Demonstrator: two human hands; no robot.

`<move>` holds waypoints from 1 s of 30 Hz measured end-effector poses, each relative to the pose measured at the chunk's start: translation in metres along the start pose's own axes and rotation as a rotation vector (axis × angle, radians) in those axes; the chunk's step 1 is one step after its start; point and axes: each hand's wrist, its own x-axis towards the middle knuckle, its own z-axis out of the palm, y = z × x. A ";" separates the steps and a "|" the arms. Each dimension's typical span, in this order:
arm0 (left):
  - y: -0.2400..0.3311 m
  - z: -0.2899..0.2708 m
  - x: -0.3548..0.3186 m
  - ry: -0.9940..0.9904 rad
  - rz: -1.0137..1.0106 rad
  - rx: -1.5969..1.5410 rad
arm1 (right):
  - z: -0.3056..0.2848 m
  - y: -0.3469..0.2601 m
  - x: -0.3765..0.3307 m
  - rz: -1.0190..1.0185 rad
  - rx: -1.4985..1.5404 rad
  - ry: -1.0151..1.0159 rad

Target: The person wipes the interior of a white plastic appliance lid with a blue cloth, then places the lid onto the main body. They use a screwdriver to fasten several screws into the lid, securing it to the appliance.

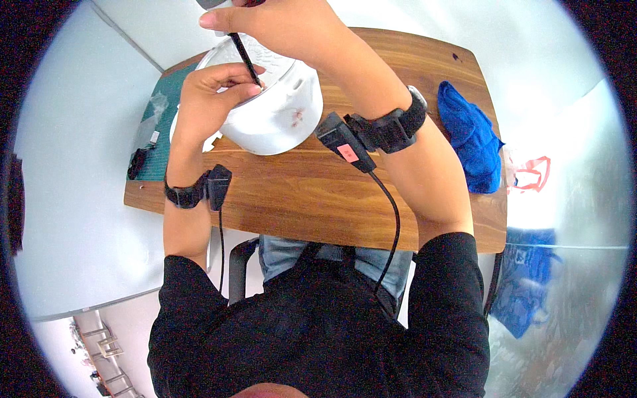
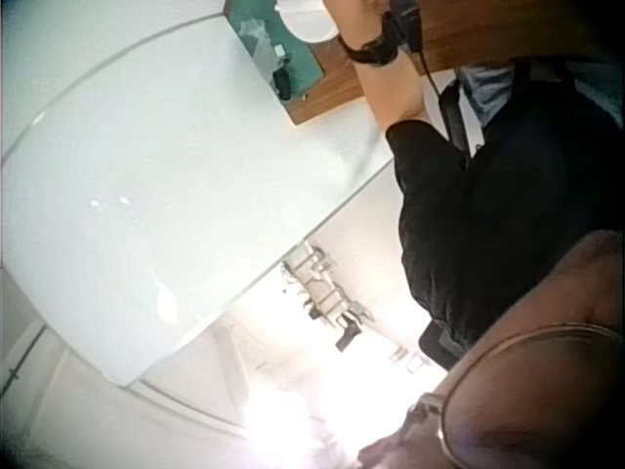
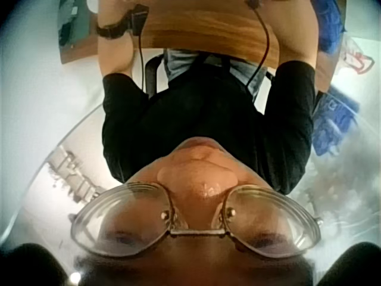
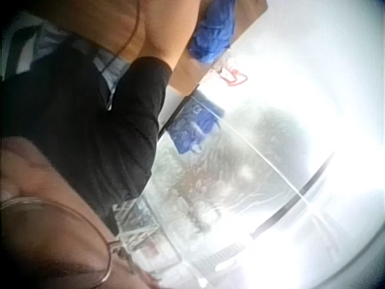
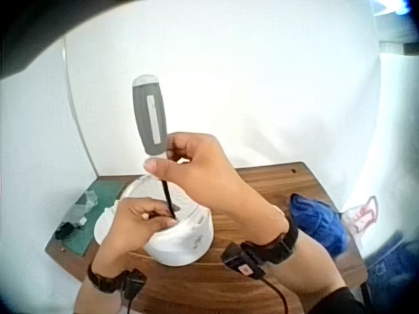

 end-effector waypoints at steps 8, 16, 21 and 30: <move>-0.004 -0.001 0.002 0.033 0.090 0.022 | 0.003 0.007 -0.002 -0.044 0.095 0.040; -0.001 0.005 0.000 0.087 0.079 0.168 | 0.005 0.002 0.000 -0.006 0.005 -0.051; 0.006 0.006 -0.001 0.037 0.035 0.086 | 0.008 0.011 0.003 0.072 0.456 -0.101; 0.005 0.008 -0.001 0.086 0.054 0.150 | 0.002 -0.014 -0.006 0.095 0.110 -0.147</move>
